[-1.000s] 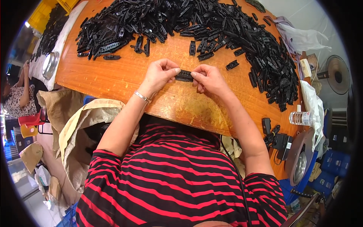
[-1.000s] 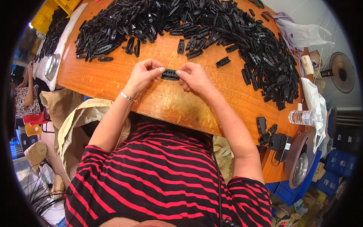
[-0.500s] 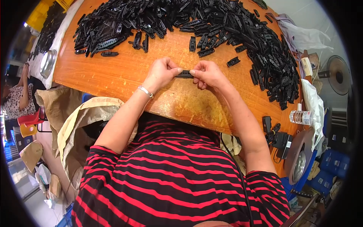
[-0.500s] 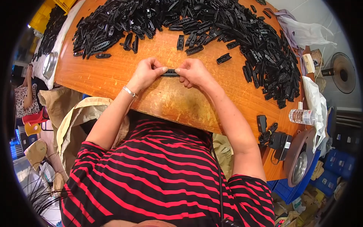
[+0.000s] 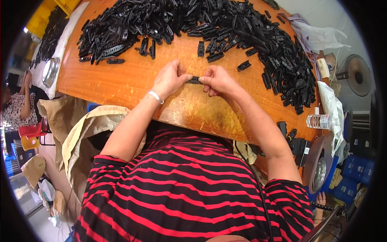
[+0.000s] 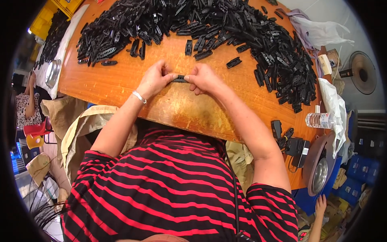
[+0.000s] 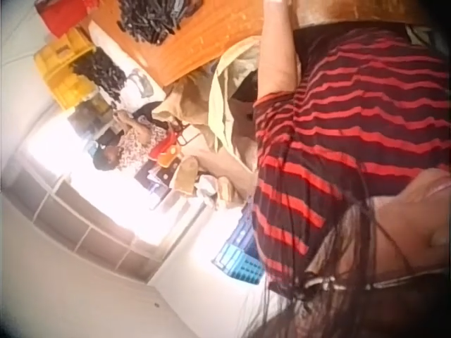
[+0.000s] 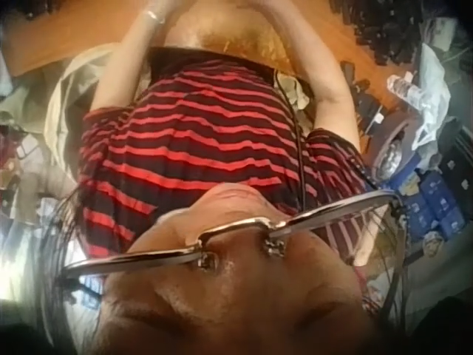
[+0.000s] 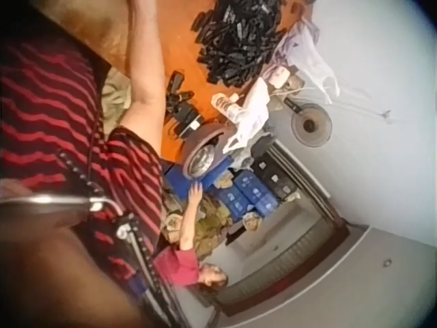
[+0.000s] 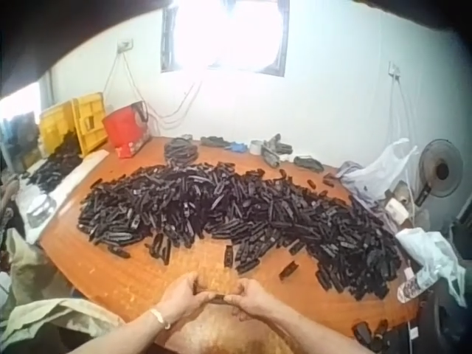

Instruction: Assembling small black plastic hardware components by snapping them together at a workbench.

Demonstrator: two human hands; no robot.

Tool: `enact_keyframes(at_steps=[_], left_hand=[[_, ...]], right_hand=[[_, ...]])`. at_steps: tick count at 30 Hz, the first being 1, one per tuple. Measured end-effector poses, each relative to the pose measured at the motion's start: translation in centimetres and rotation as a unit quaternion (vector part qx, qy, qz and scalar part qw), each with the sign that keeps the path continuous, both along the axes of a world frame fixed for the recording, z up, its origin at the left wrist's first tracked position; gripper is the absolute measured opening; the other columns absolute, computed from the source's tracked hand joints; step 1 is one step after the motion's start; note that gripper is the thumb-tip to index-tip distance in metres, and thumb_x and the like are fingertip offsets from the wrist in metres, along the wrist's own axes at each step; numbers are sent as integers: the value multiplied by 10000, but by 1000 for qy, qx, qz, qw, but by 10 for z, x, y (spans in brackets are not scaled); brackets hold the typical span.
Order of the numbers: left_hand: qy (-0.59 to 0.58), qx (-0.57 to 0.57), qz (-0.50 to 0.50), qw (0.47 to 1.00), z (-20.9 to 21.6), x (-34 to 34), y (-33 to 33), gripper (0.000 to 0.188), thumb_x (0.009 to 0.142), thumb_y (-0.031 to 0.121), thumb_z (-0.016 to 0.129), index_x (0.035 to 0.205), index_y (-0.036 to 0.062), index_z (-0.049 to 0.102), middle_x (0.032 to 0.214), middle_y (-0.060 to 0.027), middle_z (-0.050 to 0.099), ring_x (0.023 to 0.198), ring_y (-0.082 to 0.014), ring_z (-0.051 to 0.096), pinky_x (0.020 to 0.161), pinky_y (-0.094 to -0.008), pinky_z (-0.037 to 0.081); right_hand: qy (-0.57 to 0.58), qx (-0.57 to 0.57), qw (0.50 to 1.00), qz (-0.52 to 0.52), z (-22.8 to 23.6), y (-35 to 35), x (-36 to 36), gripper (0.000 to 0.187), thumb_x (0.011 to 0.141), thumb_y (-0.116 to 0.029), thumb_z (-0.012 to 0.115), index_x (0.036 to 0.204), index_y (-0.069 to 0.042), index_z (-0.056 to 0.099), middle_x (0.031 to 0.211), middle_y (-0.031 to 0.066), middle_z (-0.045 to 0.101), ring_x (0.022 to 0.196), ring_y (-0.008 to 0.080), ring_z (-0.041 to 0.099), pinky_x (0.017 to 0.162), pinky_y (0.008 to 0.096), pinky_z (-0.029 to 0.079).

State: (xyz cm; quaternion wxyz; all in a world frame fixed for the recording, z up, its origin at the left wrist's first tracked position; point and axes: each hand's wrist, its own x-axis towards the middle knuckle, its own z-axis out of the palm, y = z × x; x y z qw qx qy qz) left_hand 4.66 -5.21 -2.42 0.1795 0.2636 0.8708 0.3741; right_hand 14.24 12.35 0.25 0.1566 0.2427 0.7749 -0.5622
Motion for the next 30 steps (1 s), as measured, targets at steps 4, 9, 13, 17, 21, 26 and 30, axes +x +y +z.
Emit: enact_keyframes(at_steps=[4, 9, 13, 17, 21, 26, 30], left_hand=[[-83, 124, 14, 989, -9, 19, -18, 263, 866, 206, 732, 975, 2, 607, 806, -27, 624, 703, -112, 584, 636, -252, 482], [-369, 163, -13, 915, 20, 36, -53, 245, 958, 202, 617, 1092, -3, 628, 867, -23, 648, 712, -54, 574, 646, -196, 476], [-307, 206, 15, 929, 31, 50, -83, 202, 952, 150, 603, 1066, -14, 629, 852, -19, 642, 691, -63, 561, 645, -199, 466], [-227, 193, 52, 953, 86, 67, -137, 159, 922, 81, 613, 1042, -18, 644, 774, 9, 607, 691, -59, 559, 625, -206, 449], [-127, 4, 54, 990, 129, 76, -218, 193, 810, 58, 683, 979, -28, 645, 819, -67, 646, 759, -162, 607, 713, -297, 492], [93, -262, 60, 959, 115, 79, -262, 260, 760, 120, 739, 975, 2, 653, 864, -161, 660, 799, -325, 637, 746, -375, 504], [-22, -74, -26, 997, 123, 65, -216, 180, 768, 99, 727, 899, 0, 652, 804, -124, 635, 754, -233, 626, 709, -318, 497]], right_hand=[[96, -70, 993, -4, -4, -13, 23, 160, 921, -118, 640, 910, -6, 526, 659, 93, 649, 506, 124, 598, 438, 244, 462], [155, -57, 986, 26, 9, -34, 37, 161, 933, -126, 632, 917, -4, 529, 676, 70, 641, 523, 94, 589, 462, 234, 476], [149, -122, 976, 101, 20, -38, 31, 157, 956, -151, 614, 929, -13, 543, 748, 65, 651, 557, 85, 593, 493, 216, 487], [130, 42, 986, 91, 22, -13, 17, 119, 913, -127, 644, 975, -32, 608, 840, 78, 654, 670, 146, 639, 575, 265, 521], [283, 438, 851, 59, -4, 32, -1, 168, 851, -94, 674, 1012, -58, 644, 948, 104, 627, 818, 282, 651, 717, 384, 521], [306, 480, 819, 67, -24, 54, -19, 219, 817, -80, 709, 1026, -71, 645, 998, 97, 603, 839, 328, 641, 711, 421, 513], [317, 457, 827, 75, -26, 32, -20, 162, 812, -88, 713, 944, -53, 627, 973, 100, 593, 801, 338, 634, 686, 422, 512]])
